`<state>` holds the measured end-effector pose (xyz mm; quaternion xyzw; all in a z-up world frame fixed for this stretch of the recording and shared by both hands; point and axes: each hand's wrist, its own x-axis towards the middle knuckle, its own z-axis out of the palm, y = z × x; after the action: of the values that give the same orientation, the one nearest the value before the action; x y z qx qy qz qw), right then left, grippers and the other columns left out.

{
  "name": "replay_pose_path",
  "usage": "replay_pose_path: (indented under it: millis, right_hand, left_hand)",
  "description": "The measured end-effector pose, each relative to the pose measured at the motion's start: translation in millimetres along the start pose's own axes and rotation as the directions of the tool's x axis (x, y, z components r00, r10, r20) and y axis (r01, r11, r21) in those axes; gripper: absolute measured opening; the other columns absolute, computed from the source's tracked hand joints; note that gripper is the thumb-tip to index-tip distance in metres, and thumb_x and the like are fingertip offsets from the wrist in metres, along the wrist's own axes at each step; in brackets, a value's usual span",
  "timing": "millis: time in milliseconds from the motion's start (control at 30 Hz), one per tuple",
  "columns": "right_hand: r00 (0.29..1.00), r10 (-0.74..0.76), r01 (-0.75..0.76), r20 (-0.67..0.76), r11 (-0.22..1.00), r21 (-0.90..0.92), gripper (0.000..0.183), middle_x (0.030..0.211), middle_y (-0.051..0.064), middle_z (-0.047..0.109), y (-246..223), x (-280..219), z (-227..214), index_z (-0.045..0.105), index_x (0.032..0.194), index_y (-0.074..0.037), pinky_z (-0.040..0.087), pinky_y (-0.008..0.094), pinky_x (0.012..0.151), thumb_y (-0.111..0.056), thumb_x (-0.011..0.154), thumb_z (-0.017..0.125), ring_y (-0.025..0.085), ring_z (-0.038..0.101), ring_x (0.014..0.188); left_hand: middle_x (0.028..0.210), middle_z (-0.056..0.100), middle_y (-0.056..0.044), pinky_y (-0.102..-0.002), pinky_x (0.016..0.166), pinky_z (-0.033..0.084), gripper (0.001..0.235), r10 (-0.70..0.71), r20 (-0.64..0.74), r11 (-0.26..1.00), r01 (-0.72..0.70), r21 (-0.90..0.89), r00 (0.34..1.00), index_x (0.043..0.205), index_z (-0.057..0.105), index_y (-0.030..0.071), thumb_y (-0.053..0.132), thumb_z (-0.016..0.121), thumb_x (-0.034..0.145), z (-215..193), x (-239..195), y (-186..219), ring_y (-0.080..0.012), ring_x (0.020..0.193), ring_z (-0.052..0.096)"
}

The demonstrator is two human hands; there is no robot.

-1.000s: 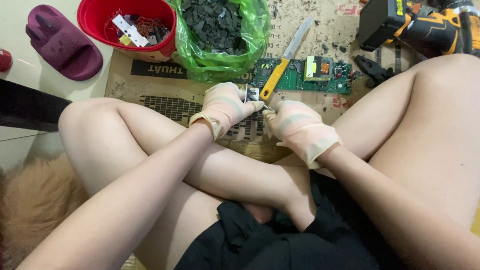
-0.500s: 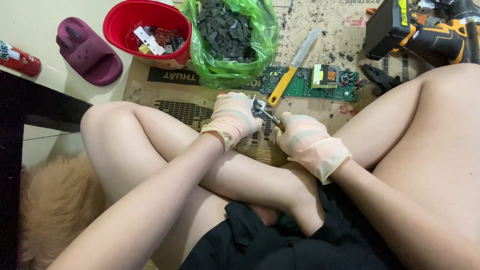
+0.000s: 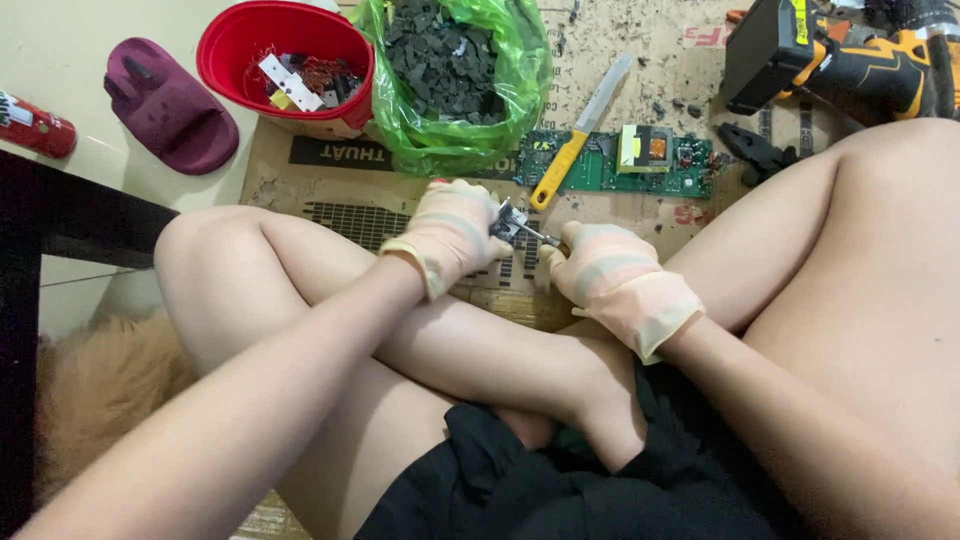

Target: The person sits on the floor and uses a screwdriver to remove screws from a small electronic component. They then use a knife to pry and separate parts of the component, continuing to disassemble it with both tools.

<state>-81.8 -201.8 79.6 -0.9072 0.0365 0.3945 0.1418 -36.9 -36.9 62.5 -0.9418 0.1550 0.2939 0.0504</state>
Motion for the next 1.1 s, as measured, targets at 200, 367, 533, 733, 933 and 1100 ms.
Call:
replay_pose_path:
  millis: [200,367,533,733,933,1100]
  right_hand:
    - [1.000,0.029,-0.029,-0.005,0.996,-0.084,0.049,0.124,0.015,0.070,3,-12,-11,0.057,0.139,-0.022,0.050,0.056,0.103,-0.051,0.103,0.043,0.034,0.063,0.125]
    - [0.999,0.033,-0.036,-0.037,0.996,-0.077,0.047,0.121,0.017,0.071,9,-5,-10,0.060,0.136,-0.021,0.052,0.057,0.100,-0.048,0.103,0.040,0.037,0.065,0.122]
    - [0.999,0.019,-0.024,-0.045,0.994,-0.104,0.045,0.114,0.015,0.073,15,16,-1,0.063,0.132,-0.023,0.055,0.057,0.095,-0.049,0.102,0.041,0.034,0.067,0.118]
    - [1.000,-0.011,0.009,-0.022,0.995,-0.100,0.042,0.114,0.018,0.072,11,26,-6,0.064,0.129,-0.017,0.054,0.058,0.095,-0.039,0.102,0.043,0.037,0.067,0.116]
    - [0.999,-0.031,0.037,0.044,0.988,-0.148,0.043,0.114,0.017,0.072,5,28,-4,0.063,0.131,-0.016,0.055,0.057,0.094,-0.041,0.099,0.047,0.036,0.067,0.116]
    - [0.999,0.025,-0.023,0.026,0.996,-0.082,0.041,0.109,0.016,0.072,10,27,-3,0.064,0.129,-0.014,0.056,0.059,0.091,-0.037,0.100,0.047,0.036,0.069,0.113]
  left_hand:
    - [0.125,0.073,-0.002,-0.049,0.107,0.051,0.059,0.013,0.084,0.998,-0.008,-0.059,0.996,0.128,0.071,0.025,0.059,0.075,0.080,3,13,-16,-0.0318,0.122,0.066]
    - [0.122,0.074,0.001,-0.047,0.103,0.053,0.052,0.004,0.035,0.990,0.001,-0.141,0.999,0.124,0.072,0.025,0.053,0.076,0.080,4,14,-13,-0.0315,0.119,0.067]
    - [0.121,0.074,0.000,-0.047,0.103,0.054,0.045,0.030,-0.007,0.991,-0.030,-0.131,1.000,0.121,0.075,0.026,0.049,0.074,0.082,7,18,-15,-0.0334,0.120,0.066]
    - [0.126,0.072,0.005,-0.047,0.108,0.048,0.044,0.113,-0.015,0.985,-0.114,-0.126,0.993,0.120,0.075,0.024,0.044,0.076,0.082,11,24,-25,-0.0275,0.125,0.063]
    - [0.128,0.070,0.007,-0.043,0.105,0.052,0.044,0.114,-0.018,0.984,-0.115,-0.133,0.993,0.115,0.077,0.029,0.052,0.076,0.077,22,27,-27,-0.0238,0.123,0.064]
    - [0.123,0.067,-0.003,-0.040,0.097,0.057,0.049,0.039,-0.030,0.972,-0.044,-0.229,0.999,0.121,0.073,0.023,0.045,0.077,0.077,23,24,-25,-0.0291,0.117,0.067]
